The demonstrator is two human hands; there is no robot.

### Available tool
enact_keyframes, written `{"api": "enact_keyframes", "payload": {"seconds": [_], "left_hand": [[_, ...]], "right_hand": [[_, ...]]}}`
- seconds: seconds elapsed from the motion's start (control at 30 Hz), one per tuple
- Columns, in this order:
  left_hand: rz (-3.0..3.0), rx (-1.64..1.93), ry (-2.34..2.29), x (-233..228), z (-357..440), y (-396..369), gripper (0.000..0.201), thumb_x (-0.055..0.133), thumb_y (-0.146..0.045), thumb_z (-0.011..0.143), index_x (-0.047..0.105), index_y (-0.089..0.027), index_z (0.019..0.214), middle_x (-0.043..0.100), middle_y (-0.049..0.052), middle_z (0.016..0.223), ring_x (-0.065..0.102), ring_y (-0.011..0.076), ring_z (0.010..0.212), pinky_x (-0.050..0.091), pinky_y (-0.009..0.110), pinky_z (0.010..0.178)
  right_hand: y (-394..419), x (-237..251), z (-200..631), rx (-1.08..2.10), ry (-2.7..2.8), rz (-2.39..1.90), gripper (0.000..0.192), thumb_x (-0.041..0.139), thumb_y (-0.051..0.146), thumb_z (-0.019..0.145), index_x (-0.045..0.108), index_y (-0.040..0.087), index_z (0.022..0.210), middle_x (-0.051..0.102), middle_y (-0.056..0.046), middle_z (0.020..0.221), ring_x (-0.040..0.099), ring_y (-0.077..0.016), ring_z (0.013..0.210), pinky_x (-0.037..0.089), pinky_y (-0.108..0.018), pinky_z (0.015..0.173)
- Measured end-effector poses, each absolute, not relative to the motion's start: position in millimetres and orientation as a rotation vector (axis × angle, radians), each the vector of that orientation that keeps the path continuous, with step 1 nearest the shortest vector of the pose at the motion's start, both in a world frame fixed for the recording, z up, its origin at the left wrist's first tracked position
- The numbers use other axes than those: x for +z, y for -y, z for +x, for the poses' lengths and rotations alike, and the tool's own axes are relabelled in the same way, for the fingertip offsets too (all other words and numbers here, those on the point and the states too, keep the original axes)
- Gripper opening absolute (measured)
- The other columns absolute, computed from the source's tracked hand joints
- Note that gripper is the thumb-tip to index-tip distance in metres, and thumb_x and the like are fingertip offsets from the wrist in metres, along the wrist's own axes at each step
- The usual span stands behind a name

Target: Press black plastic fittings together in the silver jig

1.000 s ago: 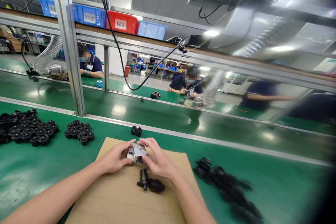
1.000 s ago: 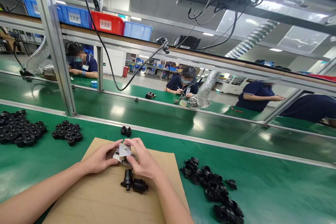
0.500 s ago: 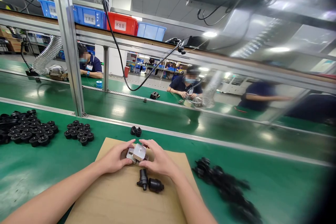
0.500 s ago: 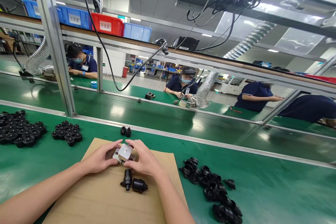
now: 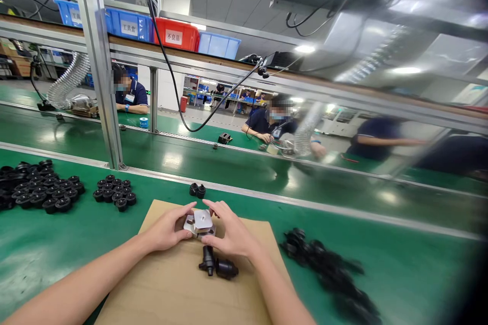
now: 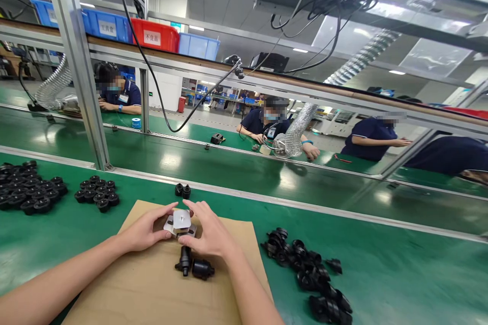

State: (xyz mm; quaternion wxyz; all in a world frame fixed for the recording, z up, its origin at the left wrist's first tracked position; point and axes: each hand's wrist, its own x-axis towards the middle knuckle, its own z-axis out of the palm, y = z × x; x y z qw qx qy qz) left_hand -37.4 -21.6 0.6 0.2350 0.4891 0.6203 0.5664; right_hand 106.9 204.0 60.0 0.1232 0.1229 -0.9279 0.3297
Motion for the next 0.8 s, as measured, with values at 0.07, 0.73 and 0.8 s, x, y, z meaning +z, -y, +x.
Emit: {"api": "enact_keyframes", "payload": {"seconds": [0.07,0.73,0.8], "left_hand": [[1.328,1.554,-1.718,0,-37,22,0.082,0.071,-0.022,0.088,0.037,-0.029,0.162,0.055,0.008,0.156,0.054,0.0262,0.144,0.039,0.047,0.127],[1.277,1.431,-1.87,-9,-37,25,0.084,0.067,-0.031,0.088,0.033,-0.027,0.165,0.053,0.008,0.159,0.051,0.0264,0.146,0.035,0.049,0.13],[1.275,1.371,-1.937,-12,-39,26,0.081,0.064,-0.039,0.092,0.032,-0.025,0.165,0.049,0.009,0.163,0.048,0.0276,0.149,0.032,0.05,0.132]], "right_hand": [[-203,59,107,1.082,2.651,0.432,0.09,0.079,0.022,0.087,0.035,0.03,0.165,0.056,-0.011,0.14,0.051,-0.0297,0.128,0.046,-0.052,0.113],[-201,54,105,0.834,2.681,0.255,0.11,0.102,0.046,0.067,0.047,0.028,0.161,0.068,-0.01,0.129,0.058,-0.0354,0.124,0.045,-0.054,0.114],[-201,54,106,0.868,2.64,0.327,0.108,0.1,0.044,0.069,0.046,0.028,0.161,0.067,-0.009,0.132,0.058,-0.0327,0.125,0.047,-0.05,0.113]]}}
